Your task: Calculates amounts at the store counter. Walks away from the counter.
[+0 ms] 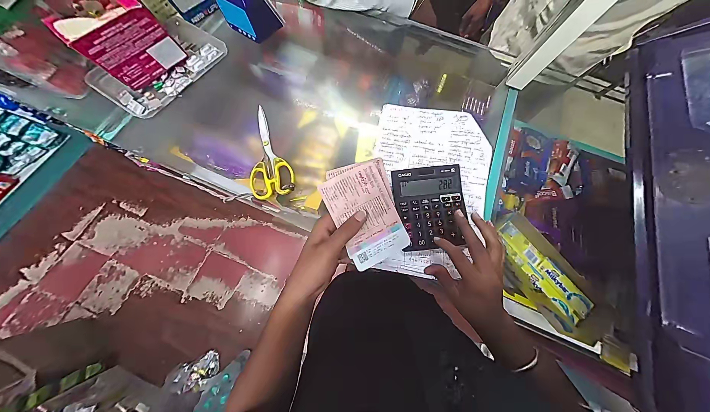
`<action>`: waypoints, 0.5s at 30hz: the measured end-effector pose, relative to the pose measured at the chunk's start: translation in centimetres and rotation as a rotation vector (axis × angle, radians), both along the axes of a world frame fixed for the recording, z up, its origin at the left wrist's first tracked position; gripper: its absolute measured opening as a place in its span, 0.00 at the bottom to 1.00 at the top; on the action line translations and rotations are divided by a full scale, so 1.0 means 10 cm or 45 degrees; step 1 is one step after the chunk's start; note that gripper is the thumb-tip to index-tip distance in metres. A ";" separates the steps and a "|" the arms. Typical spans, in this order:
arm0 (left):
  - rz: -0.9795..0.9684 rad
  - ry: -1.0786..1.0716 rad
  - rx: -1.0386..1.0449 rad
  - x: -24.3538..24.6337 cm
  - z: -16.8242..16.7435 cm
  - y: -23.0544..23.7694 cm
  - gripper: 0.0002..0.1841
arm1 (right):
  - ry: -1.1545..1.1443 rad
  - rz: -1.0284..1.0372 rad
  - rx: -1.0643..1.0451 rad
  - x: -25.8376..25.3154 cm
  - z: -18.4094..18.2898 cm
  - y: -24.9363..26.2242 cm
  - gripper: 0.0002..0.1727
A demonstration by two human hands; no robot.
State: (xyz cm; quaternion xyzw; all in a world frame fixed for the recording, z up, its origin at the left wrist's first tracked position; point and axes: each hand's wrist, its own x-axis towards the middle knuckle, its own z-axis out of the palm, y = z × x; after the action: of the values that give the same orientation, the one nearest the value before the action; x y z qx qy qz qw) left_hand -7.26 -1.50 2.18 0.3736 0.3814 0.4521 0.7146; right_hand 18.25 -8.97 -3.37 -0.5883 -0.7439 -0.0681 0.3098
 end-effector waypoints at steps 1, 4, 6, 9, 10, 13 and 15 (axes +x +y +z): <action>-0.002 -0.007 -0.002 0.01 0.00 0.00 0.11 | -0.016 0.015 0.014 0.01 -0.01 -0.02 0.33; 0.000 -0.002 0.001 0.00 -0.01 0.01 0.11 | -0.012 0.010 -0.008 0.03 -0.05 -0.06 0.34; 0.001 0.003 0.002 0.01 -0.01 0.02 0.11 | 0.025 -0.067 -0.019 0.04 -0.02 -0.05 0.35; 0.010 0.008 -0.008 0.00 0.00 0.01 0.11 | 0.021 -0.127 -0.080 0.00 -0.02 -0.03 0.35; 0.006 0.008 -0.007 0.00 0.00 0.02 0.11 | 0.015 -0.103 -0.071 -0.03 -0.01 -0.03 0.34; 0.003 0.012 -0.011 0.01 0.00 0.00 0.11 | -0.037 0.066 -0.075 -0.19 0.01 -0.05 0.34; -0.007 0.006 -0.011 0.02 0.00 -0.01 0.11 | -0.089 0.133 -0.103 -0.28 -0.04 -0.06 0.36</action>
State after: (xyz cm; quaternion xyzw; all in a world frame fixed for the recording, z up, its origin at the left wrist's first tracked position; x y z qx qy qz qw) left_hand -7.07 -1.60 2.17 0.3725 0.3841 0.4475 0.7165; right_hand 15.49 -9.52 -3.73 -0.5580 -0.7860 -0.0423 0.2629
